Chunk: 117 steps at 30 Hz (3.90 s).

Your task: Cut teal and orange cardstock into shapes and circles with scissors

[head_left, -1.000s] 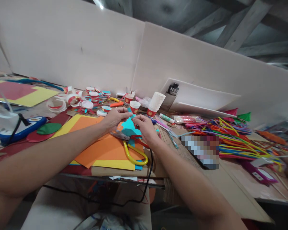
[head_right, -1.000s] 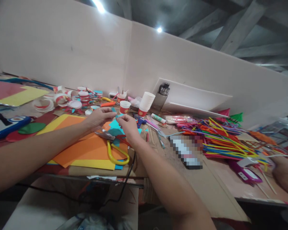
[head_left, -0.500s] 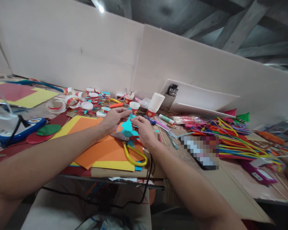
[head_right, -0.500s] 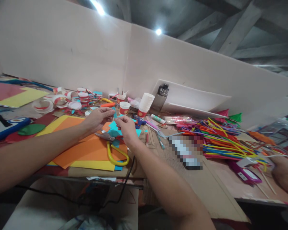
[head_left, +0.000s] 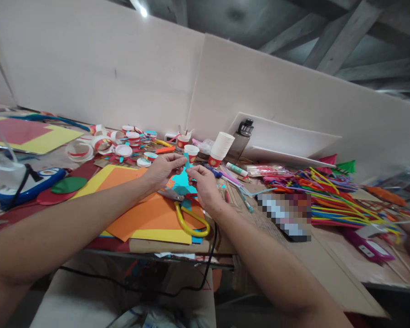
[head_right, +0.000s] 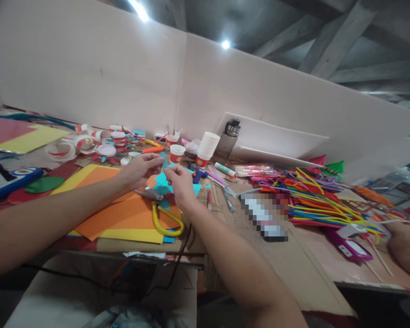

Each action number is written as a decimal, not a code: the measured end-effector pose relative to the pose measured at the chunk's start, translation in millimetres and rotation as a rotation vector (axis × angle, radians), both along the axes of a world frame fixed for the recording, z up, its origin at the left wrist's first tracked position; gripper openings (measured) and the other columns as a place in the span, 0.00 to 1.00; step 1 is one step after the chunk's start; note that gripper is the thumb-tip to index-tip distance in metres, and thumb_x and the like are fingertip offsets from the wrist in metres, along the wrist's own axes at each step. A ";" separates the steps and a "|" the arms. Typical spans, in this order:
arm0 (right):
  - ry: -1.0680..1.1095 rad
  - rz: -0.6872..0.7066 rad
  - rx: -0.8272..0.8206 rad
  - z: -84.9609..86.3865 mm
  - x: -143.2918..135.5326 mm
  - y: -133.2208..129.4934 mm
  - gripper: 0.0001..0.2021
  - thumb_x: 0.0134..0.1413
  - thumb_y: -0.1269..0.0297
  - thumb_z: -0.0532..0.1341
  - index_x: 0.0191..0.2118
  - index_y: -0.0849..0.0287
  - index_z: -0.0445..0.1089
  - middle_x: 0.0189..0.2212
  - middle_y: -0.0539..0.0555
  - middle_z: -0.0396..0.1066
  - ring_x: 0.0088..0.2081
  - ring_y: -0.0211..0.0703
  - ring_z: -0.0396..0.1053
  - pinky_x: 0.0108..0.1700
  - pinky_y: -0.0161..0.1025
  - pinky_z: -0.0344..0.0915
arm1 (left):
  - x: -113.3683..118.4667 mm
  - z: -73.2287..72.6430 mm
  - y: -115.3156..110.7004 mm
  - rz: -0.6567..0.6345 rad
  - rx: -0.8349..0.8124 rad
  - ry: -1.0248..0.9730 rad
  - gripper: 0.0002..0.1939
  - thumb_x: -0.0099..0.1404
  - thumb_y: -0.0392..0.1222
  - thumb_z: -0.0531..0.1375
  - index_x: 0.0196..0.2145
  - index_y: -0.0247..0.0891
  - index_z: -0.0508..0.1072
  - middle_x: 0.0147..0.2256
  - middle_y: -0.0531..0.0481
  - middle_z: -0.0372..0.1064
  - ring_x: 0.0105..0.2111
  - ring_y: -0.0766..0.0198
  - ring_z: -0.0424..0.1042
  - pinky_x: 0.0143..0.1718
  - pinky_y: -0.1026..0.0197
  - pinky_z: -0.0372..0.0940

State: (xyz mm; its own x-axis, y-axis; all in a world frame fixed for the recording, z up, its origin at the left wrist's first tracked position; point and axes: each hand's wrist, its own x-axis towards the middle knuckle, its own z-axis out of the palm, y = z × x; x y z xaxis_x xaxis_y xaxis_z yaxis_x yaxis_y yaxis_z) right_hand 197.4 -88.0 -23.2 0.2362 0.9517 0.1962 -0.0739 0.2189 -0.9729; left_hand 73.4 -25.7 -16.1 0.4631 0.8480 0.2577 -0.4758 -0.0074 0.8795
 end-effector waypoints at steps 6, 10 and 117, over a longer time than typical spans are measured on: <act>-0.049 -0.032 0.006 -0.5 -0.3 -0.2 0.09 0.41 0.62 0.63 0.21 0.58 0.64 0.16 0.44 0.60 0.21 0.32 0.55 0.24 0.33 0.51 | -0.6 0.3 -0.3 -0.018 -0.018 0.011 0.14 0.47 0.44 0.70 0.24 0.32 0.73 0.20 0.54 0.64 0.20 0.73 0.62 0.22 0.68 0.56; -0.062 -0.066 0.010 0.8 -0.1 -0.7 0.08 0.41 0.61 0.63 0.22 0.58 0.64 0.16 0.44 0.59 0.21 0.32 0.55 0.25 0.33 0.52 | -0.7 0.3 -2.5 -0.013 -0.054 0.027 0.14 0.47 0.43 0.71 0.26 0.32 0.73 0.21 0.54 0.65 0.21 0.73 0.63 0.23 0.68 0.58; -0.505 0.111 -0.111 22.7 3.9 -38.4 0.17 0.44 0.67 0.55 0.44 0.56 0.62 0.19 0.43 0.59 0.18 0.33 0.59 0.18 0.29 0.54 | -12.8 18.6 16.3 0.137 -0.313 -0.206 0.03 0.56 0.29 0.60 0.29 0.30 0.74 0.29 0.44 0.76 0.31 0.62 0.76 0.37 0.60 0.70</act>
State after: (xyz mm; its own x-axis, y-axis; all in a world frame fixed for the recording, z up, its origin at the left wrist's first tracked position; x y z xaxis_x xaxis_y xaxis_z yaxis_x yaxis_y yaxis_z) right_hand 201.3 -126.4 -0.5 0.0343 0.9871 0.1565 0.3934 0.1306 -0.9100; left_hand 60.6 -9.4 2.5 0.3061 0.9505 0.0530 -0.6559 0.1702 0.7354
